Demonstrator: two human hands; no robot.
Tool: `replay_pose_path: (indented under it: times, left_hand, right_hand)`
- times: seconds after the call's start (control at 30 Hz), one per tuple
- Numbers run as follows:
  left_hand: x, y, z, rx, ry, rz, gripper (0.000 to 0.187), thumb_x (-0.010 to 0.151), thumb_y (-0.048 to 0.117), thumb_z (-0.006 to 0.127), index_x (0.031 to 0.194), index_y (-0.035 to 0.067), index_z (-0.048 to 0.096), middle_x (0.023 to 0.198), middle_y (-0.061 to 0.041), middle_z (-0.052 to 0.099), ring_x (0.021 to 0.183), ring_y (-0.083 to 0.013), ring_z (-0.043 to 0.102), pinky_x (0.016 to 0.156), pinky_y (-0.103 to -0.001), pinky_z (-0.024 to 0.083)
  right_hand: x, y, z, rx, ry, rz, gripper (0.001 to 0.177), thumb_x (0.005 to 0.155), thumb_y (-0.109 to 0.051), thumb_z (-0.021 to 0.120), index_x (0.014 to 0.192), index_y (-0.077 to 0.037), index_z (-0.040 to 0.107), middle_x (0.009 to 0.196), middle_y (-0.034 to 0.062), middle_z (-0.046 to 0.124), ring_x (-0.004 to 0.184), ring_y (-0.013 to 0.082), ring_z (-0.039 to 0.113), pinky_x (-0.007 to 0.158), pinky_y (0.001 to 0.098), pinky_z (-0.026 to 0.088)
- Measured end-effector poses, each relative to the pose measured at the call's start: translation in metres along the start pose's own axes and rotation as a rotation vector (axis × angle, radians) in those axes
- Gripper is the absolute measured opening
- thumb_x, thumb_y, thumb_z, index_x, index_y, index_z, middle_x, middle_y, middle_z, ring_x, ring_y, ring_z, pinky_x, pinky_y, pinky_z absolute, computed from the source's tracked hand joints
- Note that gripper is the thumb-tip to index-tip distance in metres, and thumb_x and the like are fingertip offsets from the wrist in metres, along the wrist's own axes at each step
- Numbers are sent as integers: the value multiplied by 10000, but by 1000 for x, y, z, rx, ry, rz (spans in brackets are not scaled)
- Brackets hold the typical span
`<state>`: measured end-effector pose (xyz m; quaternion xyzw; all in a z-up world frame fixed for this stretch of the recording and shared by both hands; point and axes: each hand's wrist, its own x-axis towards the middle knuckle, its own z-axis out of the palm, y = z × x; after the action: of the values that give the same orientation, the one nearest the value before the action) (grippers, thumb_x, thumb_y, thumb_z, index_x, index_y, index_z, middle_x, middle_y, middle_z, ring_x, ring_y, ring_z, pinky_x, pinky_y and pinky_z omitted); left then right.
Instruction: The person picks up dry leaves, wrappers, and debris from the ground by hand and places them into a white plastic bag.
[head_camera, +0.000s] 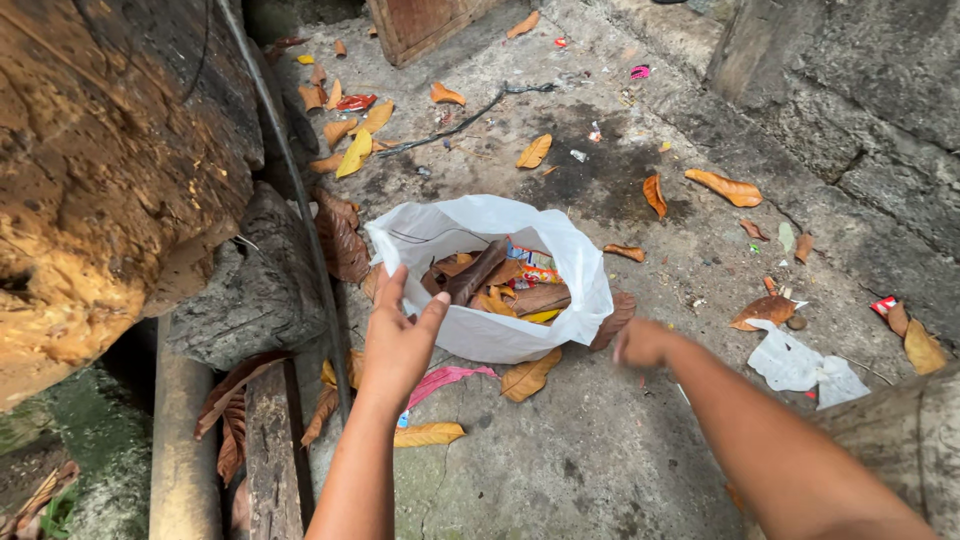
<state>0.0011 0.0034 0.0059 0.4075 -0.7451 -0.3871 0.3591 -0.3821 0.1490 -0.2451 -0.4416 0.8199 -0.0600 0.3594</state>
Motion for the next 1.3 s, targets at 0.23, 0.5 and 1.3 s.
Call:
replay_pose_path:
  times: [0.23,0.5,1.3]
  left_hand:
    - [0,17,11,-160,-81,-44,723,877,269,734,1460,-65,466,1548,-236,463,1381,-284,506,1083,-360,429]
    - [-2,21,-1,-142,-64,-64,606,870,283,742,1367,-31,595,1459,-180,579,1288,-285,590,1034,-366,466]
    - [7,5,-25,-324,-55,-24,666,898,238,724,1431,-91,498,1577,-166,474,1429,-268,496,1137,-369,403]
  right_hand:
    - [-65,-119,44,-450,-256,-352,335,853,-176,692,1181,-196,756,1308,90,661,1179,281,635,1017,407,499]
    - [-109,-206,65,-640,-253,-386,535,824,-88,684,1338,-237,658,1687,41,119,1462,287,328,1136,503,334]
    - [-152,-240,-165,1070,198,-754,269,945,-220,707,1165,-73,757,1157,72,769,943,125,721,771,306,599]
